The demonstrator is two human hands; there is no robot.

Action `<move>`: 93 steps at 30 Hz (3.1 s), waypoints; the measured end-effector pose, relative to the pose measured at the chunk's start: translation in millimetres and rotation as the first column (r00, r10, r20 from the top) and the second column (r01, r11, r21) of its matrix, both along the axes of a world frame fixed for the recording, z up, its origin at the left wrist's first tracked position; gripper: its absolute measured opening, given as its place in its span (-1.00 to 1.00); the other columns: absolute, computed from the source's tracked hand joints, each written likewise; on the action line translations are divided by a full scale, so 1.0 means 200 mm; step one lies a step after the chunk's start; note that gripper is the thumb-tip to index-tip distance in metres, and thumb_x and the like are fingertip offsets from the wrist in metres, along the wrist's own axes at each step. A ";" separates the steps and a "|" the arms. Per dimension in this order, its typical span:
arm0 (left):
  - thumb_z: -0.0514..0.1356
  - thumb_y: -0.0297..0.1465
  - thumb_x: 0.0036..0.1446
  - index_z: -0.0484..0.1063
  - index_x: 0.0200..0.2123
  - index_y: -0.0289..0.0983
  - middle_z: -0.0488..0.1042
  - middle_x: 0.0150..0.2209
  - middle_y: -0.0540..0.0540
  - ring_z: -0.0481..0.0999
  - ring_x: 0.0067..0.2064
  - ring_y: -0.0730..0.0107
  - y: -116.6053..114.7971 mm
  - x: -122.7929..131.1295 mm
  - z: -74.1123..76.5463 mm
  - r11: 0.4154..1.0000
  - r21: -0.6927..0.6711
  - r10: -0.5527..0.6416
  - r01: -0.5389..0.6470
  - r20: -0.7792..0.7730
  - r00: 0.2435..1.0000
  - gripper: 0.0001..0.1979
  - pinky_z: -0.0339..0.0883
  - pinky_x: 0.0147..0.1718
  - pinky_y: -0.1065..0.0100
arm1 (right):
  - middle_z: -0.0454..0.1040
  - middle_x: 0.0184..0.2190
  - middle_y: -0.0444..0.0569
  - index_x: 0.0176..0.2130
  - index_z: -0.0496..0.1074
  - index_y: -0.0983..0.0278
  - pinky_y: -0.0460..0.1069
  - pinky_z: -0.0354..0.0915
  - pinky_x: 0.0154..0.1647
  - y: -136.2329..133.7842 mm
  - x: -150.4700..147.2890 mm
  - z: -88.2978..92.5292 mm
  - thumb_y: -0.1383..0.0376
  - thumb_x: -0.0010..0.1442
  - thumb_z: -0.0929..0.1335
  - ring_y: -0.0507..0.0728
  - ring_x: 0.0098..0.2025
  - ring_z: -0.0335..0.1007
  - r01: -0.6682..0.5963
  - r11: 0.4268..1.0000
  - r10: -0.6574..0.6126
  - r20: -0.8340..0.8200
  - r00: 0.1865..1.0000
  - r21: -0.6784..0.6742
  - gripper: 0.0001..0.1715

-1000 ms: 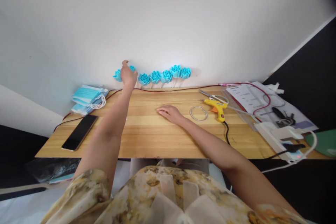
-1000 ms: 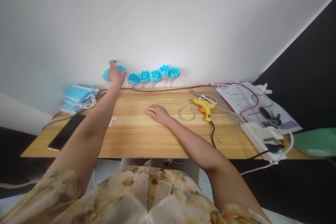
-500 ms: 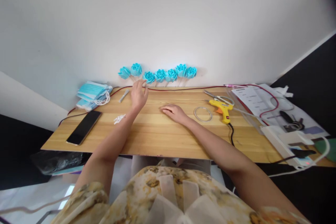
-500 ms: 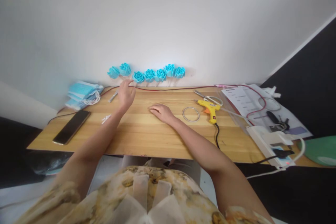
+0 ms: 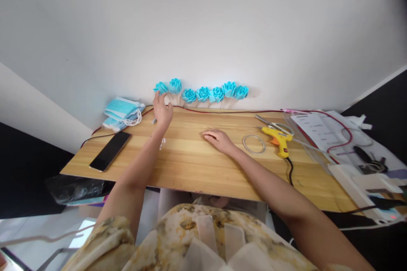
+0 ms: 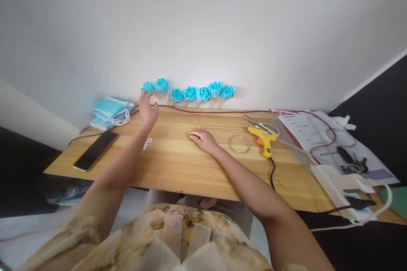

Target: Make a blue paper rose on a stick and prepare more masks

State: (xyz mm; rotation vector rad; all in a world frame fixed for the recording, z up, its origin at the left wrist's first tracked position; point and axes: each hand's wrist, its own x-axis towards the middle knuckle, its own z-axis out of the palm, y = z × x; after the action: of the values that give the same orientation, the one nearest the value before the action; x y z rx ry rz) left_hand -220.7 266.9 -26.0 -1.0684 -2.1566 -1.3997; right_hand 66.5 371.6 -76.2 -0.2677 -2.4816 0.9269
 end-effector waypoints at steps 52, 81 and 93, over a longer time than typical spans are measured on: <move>0.03 -0.55 0.18 0.59 -0.14 -0.36 0.65 -0.14 -0.24 0.63 -0.08 0.13 0.26 0.17 -0.07 0.990 -0.125 -0.034 0.062 0.220 0.975 -0.66 0.45 -0.02 0.25 | 0.69 0.00 0.03 -0.02 0.66 0.19 0.09 0.42 0.13 0.00 -0.02 -0.02 0.22 0.44 0.36 0.19 0.07 0.61 0.007 1.000 -0.007 0.014 1.000 -0.018 -0.73; 0.11 -0.47 0.21 0.50 -0.31 -0.31 0.60 -0.30 -0.26 0.61 -0.12 0.02 0.55 0.10 0.03 0.986 -0.163 0.017 0.024 0.246 0.969 -0.84 0.40 -0.07 0.23 | 0.70 -0.04 0.04 -0.05 0.67 0.22 0.06 0.42 0.12 -0.01 -0.01 -0.02 0.23 0.43 0.35 0.17 0.03 0.62 -0.022 0.996 0.018 -0.040 0.999 -0.090 -0.72; 0.14 -0.41 0.24 0.48 -0.25 -0.31 0.62 -0.10 -0.41 0.60 0.02 -0.09 0.50 0.14 -0.07 0.972 -0.235 0.062 0.013 0.308 0.949 -0.87 0.39 0.02 0.13 | 0.70 -0.02 0.02 -0.04 0.66 0.21 0.07 0.42 0.13 -0.01 -0.01 -0.02 0.25 0.43 0.35 0.17 0.05 0.62 -0.003 0.996 0.003 -0.010 1.000 -0.089 -0.73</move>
State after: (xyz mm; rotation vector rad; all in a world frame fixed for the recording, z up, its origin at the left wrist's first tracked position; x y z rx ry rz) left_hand -191.9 367.0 -41.0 -0.9434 -2.6089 -1.4095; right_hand 63.9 369.9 -79.3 -0.2883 -2.4362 1.0390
